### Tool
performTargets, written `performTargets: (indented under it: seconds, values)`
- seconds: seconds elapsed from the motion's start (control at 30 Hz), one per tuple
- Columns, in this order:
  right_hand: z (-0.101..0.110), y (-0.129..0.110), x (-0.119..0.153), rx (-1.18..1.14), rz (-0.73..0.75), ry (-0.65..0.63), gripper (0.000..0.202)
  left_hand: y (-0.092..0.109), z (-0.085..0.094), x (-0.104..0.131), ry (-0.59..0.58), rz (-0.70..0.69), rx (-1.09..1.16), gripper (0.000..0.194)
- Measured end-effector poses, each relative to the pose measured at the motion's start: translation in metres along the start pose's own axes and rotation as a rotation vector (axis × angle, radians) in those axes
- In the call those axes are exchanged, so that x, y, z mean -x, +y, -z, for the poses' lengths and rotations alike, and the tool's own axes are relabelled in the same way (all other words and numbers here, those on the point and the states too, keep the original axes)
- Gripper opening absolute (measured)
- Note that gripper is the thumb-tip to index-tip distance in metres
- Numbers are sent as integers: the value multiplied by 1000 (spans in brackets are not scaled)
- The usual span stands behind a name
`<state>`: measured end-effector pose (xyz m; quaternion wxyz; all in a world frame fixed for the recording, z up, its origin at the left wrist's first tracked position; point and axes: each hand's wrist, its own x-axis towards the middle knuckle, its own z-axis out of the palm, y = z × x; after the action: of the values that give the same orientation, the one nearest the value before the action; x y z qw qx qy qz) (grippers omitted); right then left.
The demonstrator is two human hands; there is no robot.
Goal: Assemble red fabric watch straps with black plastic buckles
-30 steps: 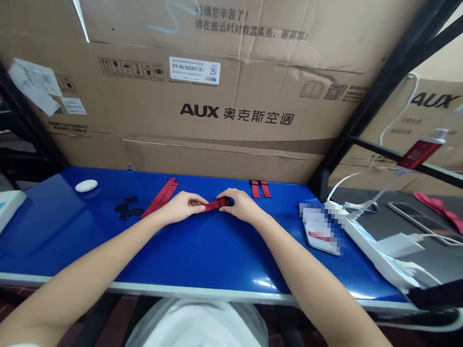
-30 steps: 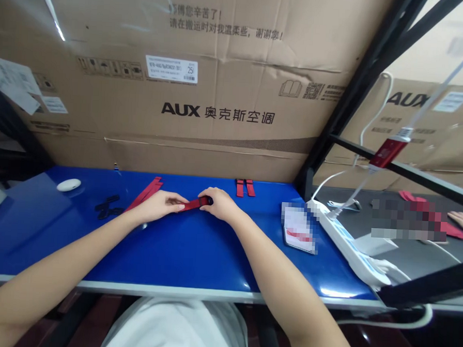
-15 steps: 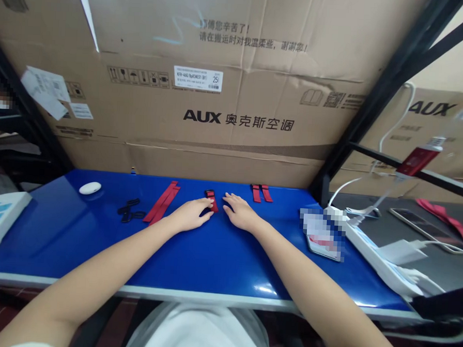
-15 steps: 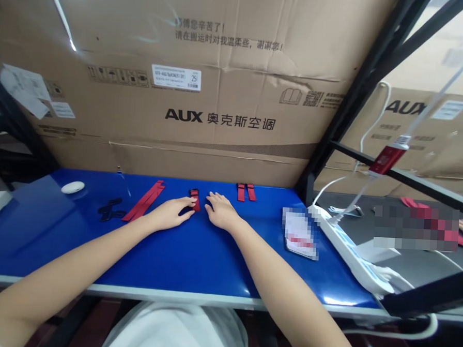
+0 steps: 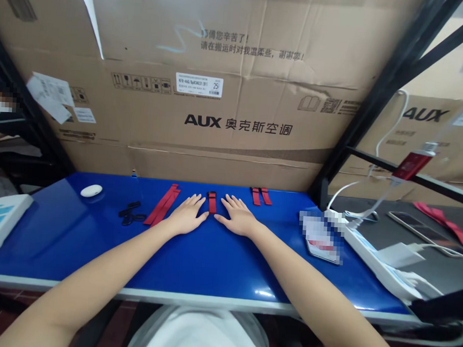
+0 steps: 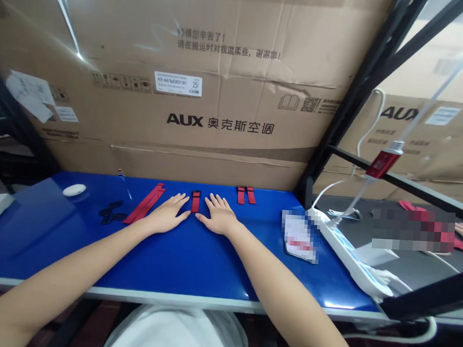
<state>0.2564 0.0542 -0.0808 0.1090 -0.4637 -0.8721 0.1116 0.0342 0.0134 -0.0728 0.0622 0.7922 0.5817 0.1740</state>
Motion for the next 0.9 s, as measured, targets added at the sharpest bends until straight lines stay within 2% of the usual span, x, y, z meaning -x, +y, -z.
performTargets:
  seconds: [0.13,0.9]
  values:
    - [0,-1,-2,2,-12,-17,92,-2,-2,-1,-52,33,-45,72]
    - [-2,0,-4,2,-14,-26,92,-7,-5,-3,-31,20,-16,71]
